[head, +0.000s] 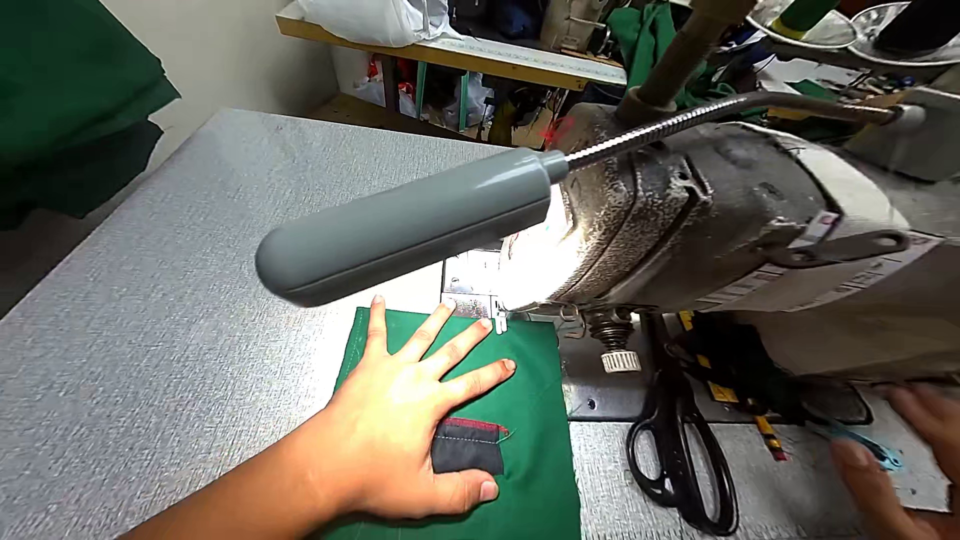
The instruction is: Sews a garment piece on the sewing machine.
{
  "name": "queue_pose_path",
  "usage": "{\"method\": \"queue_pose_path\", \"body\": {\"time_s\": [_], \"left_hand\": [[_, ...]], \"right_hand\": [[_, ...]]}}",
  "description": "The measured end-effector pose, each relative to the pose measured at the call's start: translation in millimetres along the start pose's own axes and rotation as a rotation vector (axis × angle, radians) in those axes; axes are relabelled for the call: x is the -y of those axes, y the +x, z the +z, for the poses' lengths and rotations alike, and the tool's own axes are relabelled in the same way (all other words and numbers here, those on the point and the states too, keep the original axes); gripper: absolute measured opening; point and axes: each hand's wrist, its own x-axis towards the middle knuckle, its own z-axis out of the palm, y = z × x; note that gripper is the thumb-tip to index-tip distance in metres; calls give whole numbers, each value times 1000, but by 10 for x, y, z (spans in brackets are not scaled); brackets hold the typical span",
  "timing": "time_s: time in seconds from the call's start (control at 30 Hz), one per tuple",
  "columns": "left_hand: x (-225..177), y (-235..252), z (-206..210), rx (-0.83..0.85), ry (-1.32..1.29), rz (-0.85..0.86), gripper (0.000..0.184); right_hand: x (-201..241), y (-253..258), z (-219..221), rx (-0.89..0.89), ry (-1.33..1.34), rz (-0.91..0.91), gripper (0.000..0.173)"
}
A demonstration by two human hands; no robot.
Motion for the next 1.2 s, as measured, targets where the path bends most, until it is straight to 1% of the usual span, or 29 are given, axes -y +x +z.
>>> {"method": "queue_pose_path", "body": {"time_s": [0.03,0.1,0.17,0.2,0.23,0.3,0.37,0.47,0.53,0.63,0.7,0.8,0.9,0.93,1.03,1.07,1.1,1.13,1.17,1.2], "left_hand": [[5,9,-9,2,-5,-9,93],[-3,29,-42,31,-17,-35,100],[-19,20,-44,30,-13,-53,109],[-14,20,-46,28,1,-55,112],[-8,20,-45,28,15,-54,113],[-5,21,-25,14,30,-48,113],[24,56,-20,-6,43,-48,113],[92,159,-91,43,37,-65,114],[161,238,-120,32,31,-66,114],[244,348,-176,67,23,-87,115],[305,413,-196,32,-2,-69,114],[395,497,-224,-76,-74,-11,105],[482,601,-295,-18,-81,-53,88],[520,639,-295,-30,-49,-54,84],[620,710,-274,-53,17,-58,88],[620,713,-282,-49,24,-58,91],[601,702,-297,-49,59,-58,94],[559,669,-312,-71,118,-51,96],[487,607,-335,-104,168,-37,94],[389,523,-368,-155,199,0,88]], "right_hand": [[163,88,-66,10,27,-62,59],[640,221,-66,124,154,-241,60],[1141,292,131,329,314,-446,66],[1335,311,256,416,352,-551,70],[1459,307,378,477,363,-646,72],[1505,260,567,518,343,-779,73],[1471,287,634,496,296,-824,74],[1468,409,672,469,247,-827,74],[1482,527,697,463,228,-821,74],[1498,662,737,478,214,-815,73],[1498,748,769,500,230,-802,72],[1494,873,821,537,256,-769,73],[1506,999,873,586,270,-724,73],[1510,1050,883,632,284,-701,74],[1548,1158,874,743,284,-625,74],[1571,1149,827,727,257,-611,73],[1596,1092,754,655,218,-599,70],[1625,980,666,523,173,-577,64],[1669,847,547,406,122,-539,57],[1723,709,386,364,101,-483,52]]}}
